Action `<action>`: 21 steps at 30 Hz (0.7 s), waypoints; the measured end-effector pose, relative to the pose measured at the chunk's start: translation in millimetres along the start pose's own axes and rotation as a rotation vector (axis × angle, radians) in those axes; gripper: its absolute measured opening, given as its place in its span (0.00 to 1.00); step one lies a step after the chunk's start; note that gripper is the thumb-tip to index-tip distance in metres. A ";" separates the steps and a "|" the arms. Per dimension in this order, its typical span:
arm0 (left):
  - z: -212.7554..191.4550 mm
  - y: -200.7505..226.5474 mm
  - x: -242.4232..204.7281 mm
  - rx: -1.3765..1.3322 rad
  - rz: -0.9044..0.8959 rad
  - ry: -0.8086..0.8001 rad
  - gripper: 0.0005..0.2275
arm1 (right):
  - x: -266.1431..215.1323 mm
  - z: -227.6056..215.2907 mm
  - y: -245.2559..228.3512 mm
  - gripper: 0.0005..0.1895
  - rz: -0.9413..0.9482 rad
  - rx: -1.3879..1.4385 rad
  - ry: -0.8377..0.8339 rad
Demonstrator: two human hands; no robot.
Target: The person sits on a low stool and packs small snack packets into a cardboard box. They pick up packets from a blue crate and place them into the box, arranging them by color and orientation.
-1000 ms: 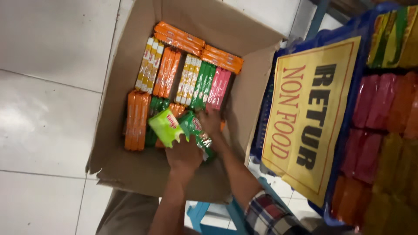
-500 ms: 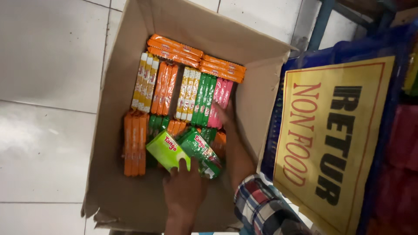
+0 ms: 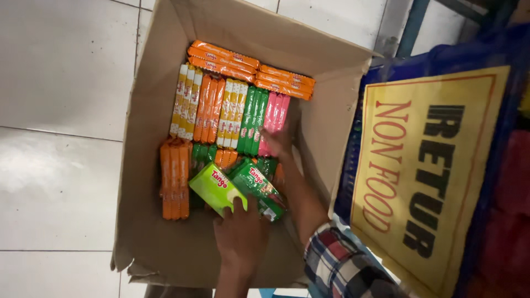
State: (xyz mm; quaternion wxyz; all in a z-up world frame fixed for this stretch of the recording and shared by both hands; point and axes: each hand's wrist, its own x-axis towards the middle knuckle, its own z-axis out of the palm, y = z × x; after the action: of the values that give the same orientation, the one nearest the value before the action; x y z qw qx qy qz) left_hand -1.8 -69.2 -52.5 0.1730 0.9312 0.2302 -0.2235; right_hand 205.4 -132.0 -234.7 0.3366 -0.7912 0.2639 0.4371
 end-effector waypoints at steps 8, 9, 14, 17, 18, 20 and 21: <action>-11.2 -23.9 20.2 0.120 -0.179 -0.225 0.29 | -89.3 36.2 104.7 0.28 -0.814 -0.607 0.262; -7.6 -26.4 18.5 0.157 -0.212 -0.139 0.29 | -78.4 42.2 135.1 0.27 -1.145 -0.679 0.343; -7.3 -43.7 9.8 0.112 -0.241 -0.087 0.29 | -104.7 12.0 153.1 0.47 -0.904 -0.840 0.093; -14.0 -47.0 15.0 0.036 -0.249 -0.056 0.30 | -116.0 -0.4 132.7 0.61 -0.818 -0.925 0.030; -16.1 -46.8 16.9 -0.010 -0.242 -0.065 0.31 | -118.9 -4.9 126.5 0.68 -0.720 -0.996 -0.001; -8.3 -46.7 18.7 0.024 -0.243 -0.070 0.31 | -111.3 2.7 128.0 0.72 -0.709 -0.996 0.016; -3.3 -46.0 18.2 0.059 -0.247 -0.088 0.32 | -108.3 5.7 130.8 0.76 -0.690 -0.999 0.023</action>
State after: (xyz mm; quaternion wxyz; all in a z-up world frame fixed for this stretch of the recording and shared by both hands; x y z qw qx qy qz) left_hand -9.5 -23.0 -68.9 0.1265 0.8898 0.3284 -0.2906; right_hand 57.5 -197.2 -182.3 0.0439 -0.8982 -0.2410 0.3651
